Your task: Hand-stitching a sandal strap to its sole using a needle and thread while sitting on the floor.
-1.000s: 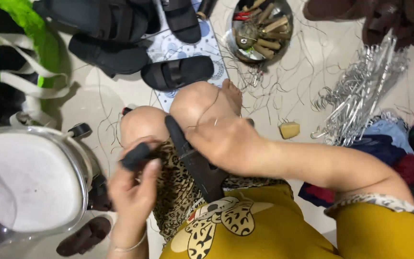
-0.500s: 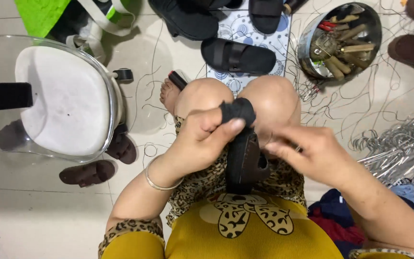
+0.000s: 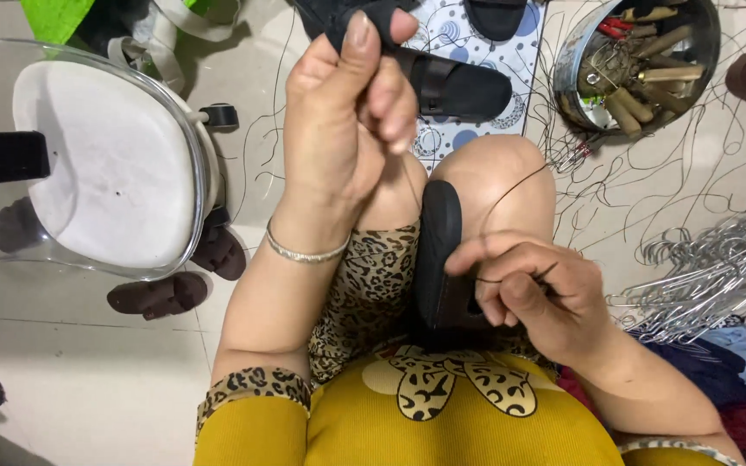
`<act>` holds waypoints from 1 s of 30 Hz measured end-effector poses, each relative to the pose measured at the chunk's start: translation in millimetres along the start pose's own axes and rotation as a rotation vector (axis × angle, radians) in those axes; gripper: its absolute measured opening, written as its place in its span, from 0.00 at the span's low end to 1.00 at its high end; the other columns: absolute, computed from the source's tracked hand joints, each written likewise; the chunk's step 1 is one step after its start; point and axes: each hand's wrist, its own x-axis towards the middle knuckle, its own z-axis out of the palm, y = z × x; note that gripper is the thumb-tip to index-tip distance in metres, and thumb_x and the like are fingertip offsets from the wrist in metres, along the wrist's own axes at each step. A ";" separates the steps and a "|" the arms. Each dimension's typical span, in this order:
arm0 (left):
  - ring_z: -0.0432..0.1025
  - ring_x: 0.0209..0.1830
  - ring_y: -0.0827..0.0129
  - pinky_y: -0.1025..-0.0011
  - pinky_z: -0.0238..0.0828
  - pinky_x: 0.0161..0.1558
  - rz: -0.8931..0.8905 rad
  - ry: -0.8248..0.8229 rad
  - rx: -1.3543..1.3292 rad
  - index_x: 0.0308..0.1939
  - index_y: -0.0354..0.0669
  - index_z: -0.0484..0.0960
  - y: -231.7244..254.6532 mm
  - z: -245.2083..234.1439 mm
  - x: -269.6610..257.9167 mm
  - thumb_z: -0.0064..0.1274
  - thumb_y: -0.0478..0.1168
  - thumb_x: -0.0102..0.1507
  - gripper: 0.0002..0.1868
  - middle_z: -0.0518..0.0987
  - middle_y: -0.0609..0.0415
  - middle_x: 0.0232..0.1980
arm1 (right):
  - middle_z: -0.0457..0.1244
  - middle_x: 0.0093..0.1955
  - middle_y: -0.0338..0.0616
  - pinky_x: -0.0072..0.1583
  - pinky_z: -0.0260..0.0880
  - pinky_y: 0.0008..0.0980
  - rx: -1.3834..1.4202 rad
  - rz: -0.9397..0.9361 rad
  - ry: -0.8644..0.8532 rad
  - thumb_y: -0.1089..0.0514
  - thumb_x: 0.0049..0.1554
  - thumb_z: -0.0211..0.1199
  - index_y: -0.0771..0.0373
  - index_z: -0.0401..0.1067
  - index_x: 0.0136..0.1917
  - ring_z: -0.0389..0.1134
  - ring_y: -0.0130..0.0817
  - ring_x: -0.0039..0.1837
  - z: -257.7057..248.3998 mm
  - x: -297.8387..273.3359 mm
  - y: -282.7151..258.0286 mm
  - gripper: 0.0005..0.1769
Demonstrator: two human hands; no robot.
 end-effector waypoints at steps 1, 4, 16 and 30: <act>0.59 0.18 0.73 0.76 0.55 0.20 -0.068 -0.020 -0.110 0.49 0.29 0.81 -4.0 -8.1 5.6 0.55 0.45 0.68 0.18 0.66 0.57 0.24 | 0.68 0.53 0.56 0.35 0.65 0.17 0.034 0.017 -0.011 0.52 0.66 0.52 0.67 0.69 0.44 0.62 0.23 0.32 2.3 0.5 1.3 0.16; 0.50 0.16 0.80 0.79 0.44 0.16 -0.125 -0.040 -0.200 0.48 0.29 0.80 -12.6 -23.8 14.1 0.55 0.43 0.69 0.16 0.59 0.61 0.22 | 0.65 0.40 0.47 0.36 0.60 0.20 0.031 0.038 -0.022 0.53 0.67 0.48 0.66 0.66 0.41 0.57 0.25 0.32 5.4 3.4 5.6 0.17; 0.60 0.17 0.72 0.73 0.57 0.20 -0.142 0.053 -0.009 0.39 0.33 0.79 -15.4 -86.5 17.3 0.55 0.43 0.65 0.13 0.68 0.56 0.22 | 0.67 0.45 0.43 0.30 0.57 0.17 0.055 0.131 -0.032 0.57 0.67 0.51 0.62 0.69 0.42 0.56 0.18 0.28 -37.0 -4.3 36.7 0.12; 0.71 0.46 0.50 0.59 0.70 0.49 -0.056 0.534 1.949 0.56 0.27 0.77 46.1 -310.9 -156.9 0.56 0.37 0.69 0.17 0.70 0.35 0.56 | 0.66 0.44 0.33 0.34 0.60 0.18 -0.212 0.664 0.922 0.53 0.69 0.59 0.53 0.71 0.59 0.60 0.18 0.33 -272.6 -149.8 369.7 0.06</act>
